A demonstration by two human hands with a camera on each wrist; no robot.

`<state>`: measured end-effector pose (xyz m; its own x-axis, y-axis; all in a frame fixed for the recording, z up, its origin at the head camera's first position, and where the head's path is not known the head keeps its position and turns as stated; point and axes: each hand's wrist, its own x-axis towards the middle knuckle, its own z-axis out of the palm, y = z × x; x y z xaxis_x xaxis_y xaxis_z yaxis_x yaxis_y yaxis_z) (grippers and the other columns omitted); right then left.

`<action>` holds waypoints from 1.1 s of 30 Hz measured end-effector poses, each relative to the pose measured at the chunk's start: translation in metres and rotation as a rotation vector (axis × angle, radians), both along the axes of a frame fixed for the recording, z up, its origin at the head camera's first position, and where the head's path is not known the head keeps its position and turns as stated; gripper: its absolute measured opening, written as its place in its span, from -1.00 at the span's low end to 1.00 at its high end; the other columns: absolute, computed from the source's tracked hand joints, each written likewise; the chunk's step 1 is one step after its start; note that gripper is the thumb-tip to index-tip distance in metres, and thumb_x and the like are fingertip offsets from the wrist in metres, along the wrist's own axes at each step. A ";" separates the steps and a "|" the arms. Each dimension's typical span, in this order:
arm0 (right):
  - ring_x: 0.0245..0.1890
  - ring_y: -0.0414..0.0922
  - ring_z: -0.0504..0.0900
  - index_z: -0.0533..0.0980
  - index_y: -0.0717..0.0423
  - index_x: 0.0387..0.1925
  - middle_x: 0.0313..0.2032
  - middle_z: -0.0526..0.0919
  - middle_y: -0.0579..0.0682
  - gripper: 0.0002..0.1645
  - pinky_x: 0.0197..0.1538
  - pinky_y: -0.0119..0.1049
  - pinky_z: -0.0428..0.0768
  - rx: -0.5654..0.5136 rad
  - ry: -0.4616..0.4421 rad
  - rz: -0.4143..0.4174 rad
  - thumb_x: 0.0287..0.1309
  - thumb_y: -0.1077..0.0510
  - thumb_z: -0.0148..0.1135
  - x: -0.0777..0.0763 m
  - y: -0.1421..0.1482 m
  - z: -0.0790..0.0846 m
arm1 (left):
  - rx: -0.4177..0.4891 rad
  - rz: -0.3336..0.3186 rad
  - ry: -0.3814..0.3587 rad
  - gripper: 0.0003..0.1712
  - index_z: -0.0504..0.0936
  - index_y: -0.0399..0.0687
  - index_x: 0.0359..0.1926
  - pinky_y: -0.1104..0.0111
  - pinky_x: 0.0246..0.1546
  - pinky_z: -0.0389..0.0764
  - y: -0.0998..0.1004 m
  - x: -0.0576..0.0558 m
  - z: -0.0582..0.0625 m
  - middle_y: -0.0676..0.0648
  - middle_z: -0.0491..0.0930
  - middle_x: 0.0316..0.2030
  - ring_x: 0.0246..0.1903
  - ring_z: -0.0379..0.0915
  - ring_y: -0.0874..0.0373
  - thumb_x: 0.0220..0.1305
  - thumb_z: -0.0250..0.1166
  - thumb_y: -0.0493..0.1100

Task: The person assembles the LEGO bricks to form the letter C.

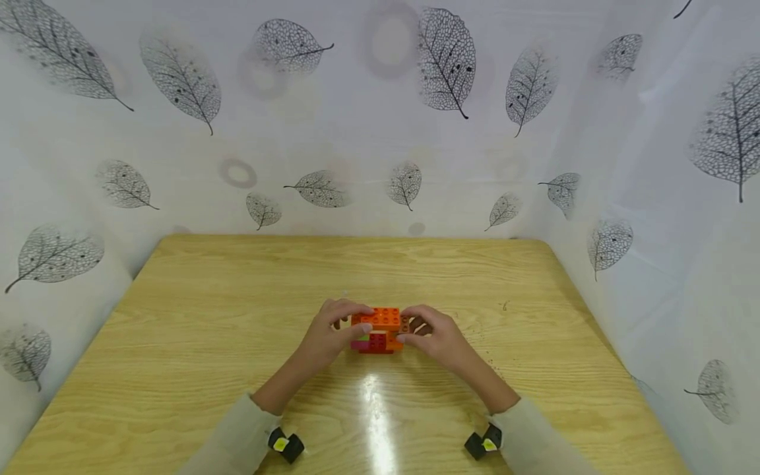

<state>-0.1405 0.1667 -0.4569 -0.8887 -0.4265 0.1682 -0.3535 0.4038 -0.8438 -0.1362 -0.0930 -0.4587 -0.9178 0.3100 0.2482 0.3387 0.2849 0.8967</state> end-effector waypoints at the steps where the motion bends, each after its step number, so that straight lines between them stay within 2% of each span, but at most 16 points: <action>1: -0.18 -0.12 0.66 0.56 0.09 0.10 -0.11 0.68 0.06 -0.55 -0.11 -0.33 0.67 -0.006 -0.014 -0.001 0.20 0.12 0.44 0.000 0.000 0.000 | 0.005 -0.002 0.001 -0.77 0.73 0.25 0.01 0.25 -0.27 0.26 0.000 0.000 0.000 0.14 0.63 -0.02 -0.17 0.24 -0.03 0.34 0.36 -0.04; 12: -0.03 0.02 0.70 0.52 0.13 0.14 0.04 0.64 0.12 -0.51 -0.05 -0.36 0.67 -0.043 -0.064 0.009 0.21 0.12 0.43 0.002 -0.001 -0.001 | 0.044 -0.006 0.017 -0.81 0.78 0.14 -0.07 0.24 -0.27 0.21 0.000 0.002 0.001 0.07 0.62 -0.01 -0.10 0.24 -0.10 0.34 0.36 -0.14; 19: 0.13 0.17 0.64 0.50 0.12 0.18 0.19 0.55 0.21 -0.48 -0.05 -0.29 0.70 -0.132 -0.208 -0.011 0.22 0.11 0.42 0.003 -0.002 -0.004 | 0.049 -0.001 0.049 -0.81 0.79 0.15 -0.07 0.25 -0.25 0.24 0.000 0.001 -0.002 0.09 0.64 -0.02 -0.12 0.25 -0.12 0.32 0.38 -0.14; 26: 0.09 -0.02 0.67 0.48 0.10 0.22 0.14 0.60 0.20 -0.42 0.00 -0.20 0.69 -0.234 -0.366 -0.043 0.20 0.08 0.44 0.004 -0.002 -0.005 | 0.055 0.005 0.037 -0.81 0.80 0.18 -0.08 0.24 -0.19 0.28 0.001 0.002 -0.002 0.12 0.64 -0.03 -0.11 0.26 -0.12 0.31 0.39 -0.11; 29: 0.04 -0.09 0.69 0.46 0.13 0.23 0.06 0.66 0.19 -0.39 0.03 -0.13 0.68 -0.272 -0.402 -0.046 0.19 0.09 0.45 0.004 -0.003 -0.005 | 0.041 0.014 0.022 -0.82 0.79 0.23 -0.09 0.21 -0.15 0.33 0.001 0.002 -0.001 0.17 0.64 -0.03 -0.09 0.28 -0.05 0.30 0.40 -0.07; 33: 0.02 -0.12 0.70 0.47 0.14 0.21 0.03 0.69 0.15 -0.38 0.03 -0.15 0.68 -0.288 -0.431 -0.067 0.16 0.08 0.47 0.004 -0.005 -0.005 | 0.021 0.020 0.018 -0.82 0.79 0.28 -0.09 0.13 -0.09 0.40 0.001 0.002 0.000 0.21 0.64 -0.03 -0.08 0.29 0.06 0.30 0.40 -0.04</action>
<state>-0.1364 0.1622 -0.4623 -0.9268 -0.3570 -0.1169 0.0693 0.1435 -0.9872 -0.1341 -0.0922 -0.4584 -0.9192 0.2860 0.2705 0.3488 0.2731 0.8965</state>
